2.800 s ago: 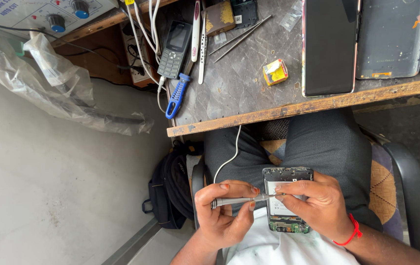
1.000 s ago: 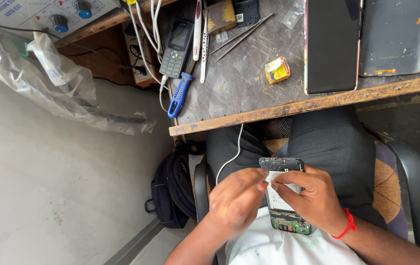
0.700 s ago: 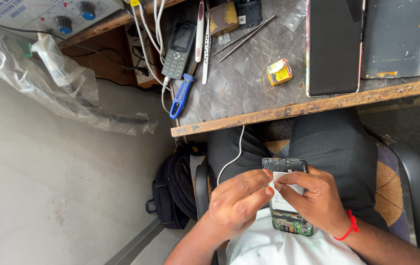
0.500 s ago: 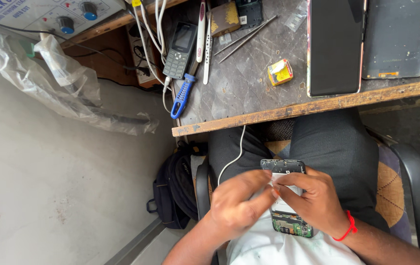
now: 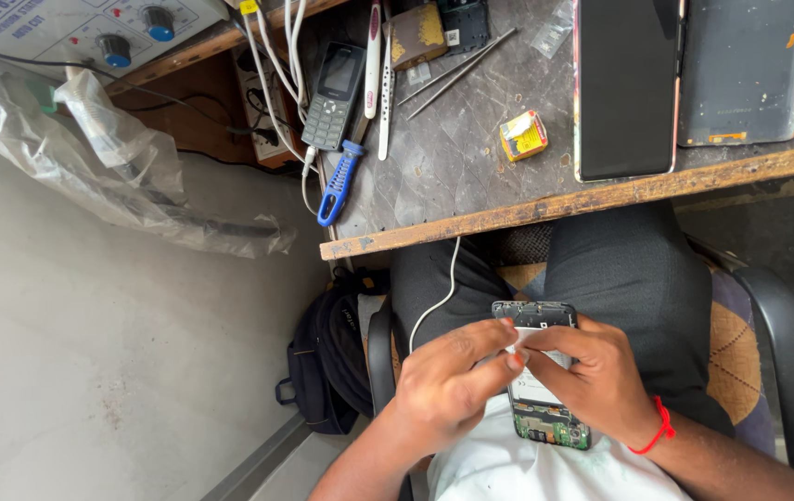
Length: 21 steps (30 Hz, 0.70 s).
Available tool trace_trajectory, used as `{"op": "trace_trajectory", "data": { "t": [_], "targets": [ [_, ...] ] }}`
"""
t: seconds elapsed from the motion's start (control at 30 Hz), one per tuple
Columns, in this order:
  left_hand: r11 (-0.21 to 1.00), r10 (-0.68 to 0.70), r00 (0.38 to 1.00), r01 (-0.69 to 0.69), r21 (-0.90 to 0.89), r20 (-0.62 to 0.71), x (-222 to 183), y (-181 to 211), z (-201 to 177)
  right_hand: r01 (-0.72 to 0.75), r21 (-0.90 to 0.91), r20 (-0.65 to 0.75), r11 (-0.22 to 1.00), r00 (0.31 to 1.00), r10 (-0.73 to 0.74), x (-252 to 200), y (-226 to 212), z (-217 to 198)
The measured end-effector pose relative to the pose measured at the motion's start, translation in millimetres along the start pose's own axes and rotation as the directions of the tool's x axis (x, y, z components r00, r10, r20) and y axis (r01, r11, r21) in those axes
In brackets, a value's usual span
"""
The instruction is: The person works on a disassembled mobile phone by hand and using a screwdriver to remove or install internal components over several steps.
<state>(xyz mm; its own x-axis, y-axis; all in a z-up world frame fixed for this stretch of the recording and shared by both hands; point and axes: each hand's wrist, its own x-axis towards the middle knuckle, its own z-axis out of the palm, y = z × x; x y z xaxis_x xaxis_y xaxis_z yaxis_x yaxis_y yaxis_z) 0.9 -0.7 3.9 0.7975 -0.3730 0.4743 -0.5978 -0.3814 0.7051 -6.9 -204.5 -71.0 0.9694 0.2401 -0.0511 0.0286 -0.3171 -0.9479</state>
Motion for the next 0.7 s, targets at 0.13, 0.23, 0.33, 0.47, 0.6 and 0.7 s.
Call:
{"op": "trace_trajectory", "data": {
  "t": [0.13,0.23,0.33,0.47,0.6,0.7],
  "targets": [
    [0.993,0.037,0.996,-0.027,0.115,-0.080,4,2,-4,0.199,-0.027,-0.012,0.980,0.980,-0.199,-2,6,0],
    [0.997,0.064,0.996,-0.061,0.044,-0.064,7,0,-5,-0.193,-0.127,0.050,0.973,0.978,0.201,-2,6,0],
    [0.998,0.053,0.995,-0.052,0.020,-0.082,8,0,-4,0.153,-0.105,-0.027,0.983,0.987,-0.156,-2,4,0],
    [1.000,0.024,0.996,-0.024,0.007,-0.082,7,3,-4,0.127,0.047,-0.021,0.991,0.992,-0.126,-1,-4,1],
    [0.991,0.020,0.995,-0.007,0.131,-0.101,9,5,-5,0.079,0.012,-0.009,0.997,0.997,-0.079,1,-6,0],
    [0.994,0.068,0.985,-0.053,0.095,-0.159,15,4,-3,-0.006,-0.035,0.008,0.999,1.000,0.006,0,-4,1]
  ]
}}
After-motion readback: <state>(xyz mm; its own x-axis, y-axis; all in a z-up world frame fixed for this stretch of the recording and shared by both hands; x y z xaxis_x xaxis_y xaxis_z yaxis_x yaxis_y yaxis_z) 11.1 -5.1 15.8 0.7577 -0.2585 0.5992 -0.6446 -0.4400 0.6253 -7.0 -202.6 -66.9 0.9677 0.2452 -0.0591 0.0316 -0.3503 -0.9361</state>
